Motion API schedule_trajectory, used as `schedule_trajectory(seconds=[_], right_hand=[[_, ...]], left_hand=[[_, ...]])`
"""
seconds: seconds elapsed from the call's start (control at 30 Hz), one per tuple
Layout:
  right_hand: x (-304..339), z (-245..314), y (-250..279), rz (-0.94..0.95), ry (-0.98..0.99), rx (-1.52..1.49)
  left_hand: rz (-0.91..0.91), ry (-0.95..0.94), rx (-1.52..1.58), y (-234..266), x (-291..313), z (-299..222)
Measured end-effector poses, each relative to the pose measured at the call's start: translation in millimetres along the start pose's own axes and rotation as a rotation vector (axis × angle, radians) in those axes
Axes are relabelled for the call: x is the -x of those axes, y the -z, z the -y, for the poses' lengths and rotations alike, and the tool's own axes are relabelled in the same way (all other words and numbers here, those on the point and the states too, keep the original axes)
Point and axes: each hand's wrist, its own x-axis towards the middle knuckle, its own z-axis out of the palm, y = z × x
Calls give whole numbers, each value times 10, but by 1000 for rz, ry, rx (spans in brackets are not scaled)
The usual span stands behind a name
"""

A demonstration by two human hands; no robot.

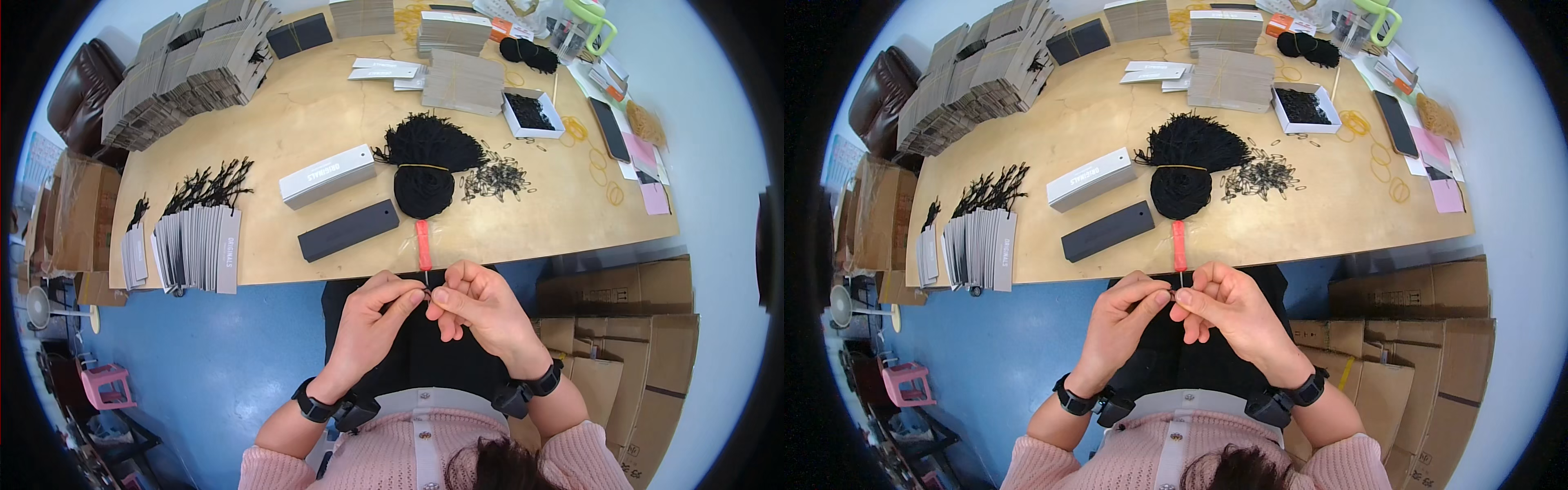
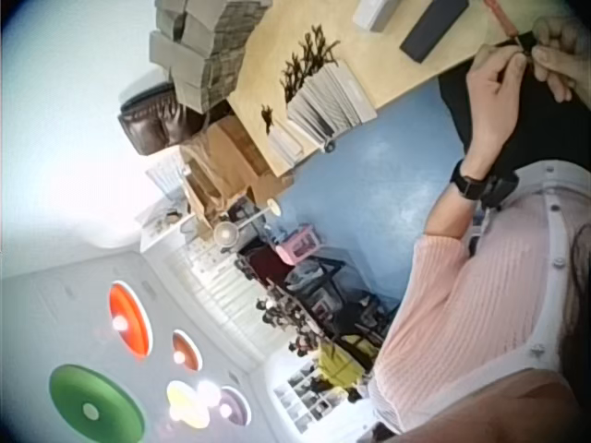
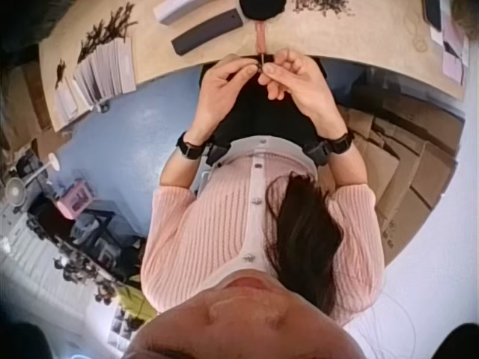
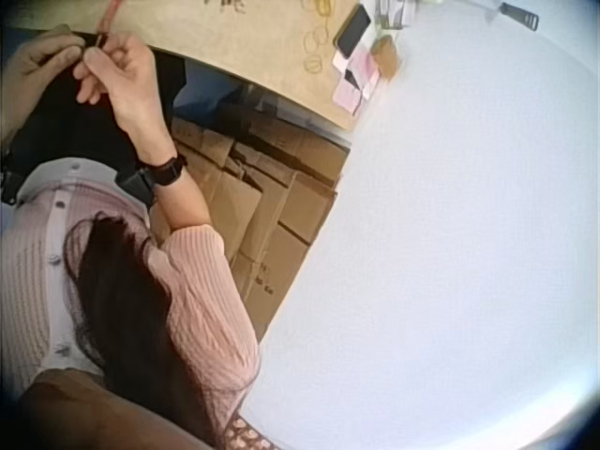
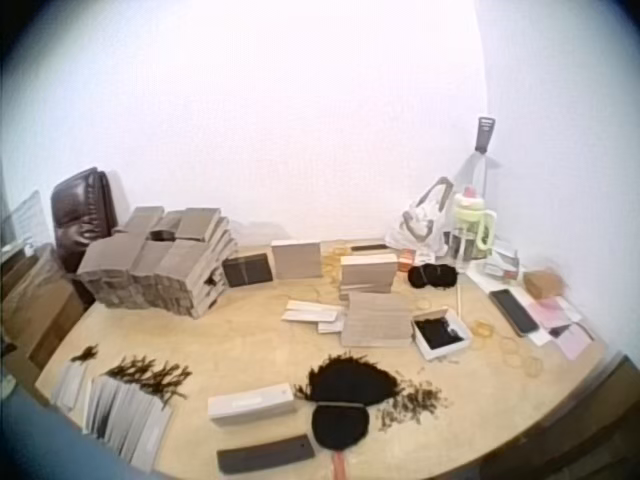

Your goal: Threading black tassels through holes in cardstock tags and stacking the finished products.

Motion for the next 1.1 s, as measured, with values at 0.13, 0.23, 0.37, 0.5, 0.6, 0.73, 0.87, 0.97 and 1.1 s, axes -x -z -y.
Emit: schedule_trajectory(seconds=[0.13,0.23,0.37,0.5,0.6,0.73,0.87,0.97,1.1], right_hand=[[7,15,-52,-34,9,33],[0,6,-66,-61,15,56],[0,7,-74,-83,23,87],[41,77,-115,-95,2,208],[80,110,-109,-125,29,366],[150,191,-117,-108,401,878],[138,200,-121,-105,685,1161],[99,153,-96,-116,760,1204],[95,142,-104,-121,766,1233]], left_hand=[[-22,7,21,2,2,4],[-26,12,20,-8,3,13],[-22,5,-1,-4,9,7],[-10,-23,-24,11,18,17],[20,22,11,26,16,-1],[85,107,112,55,20,13],[96,127,159,56,29,9],[100,91,138,49,30,7],[110,39,102,59,31,-10]])
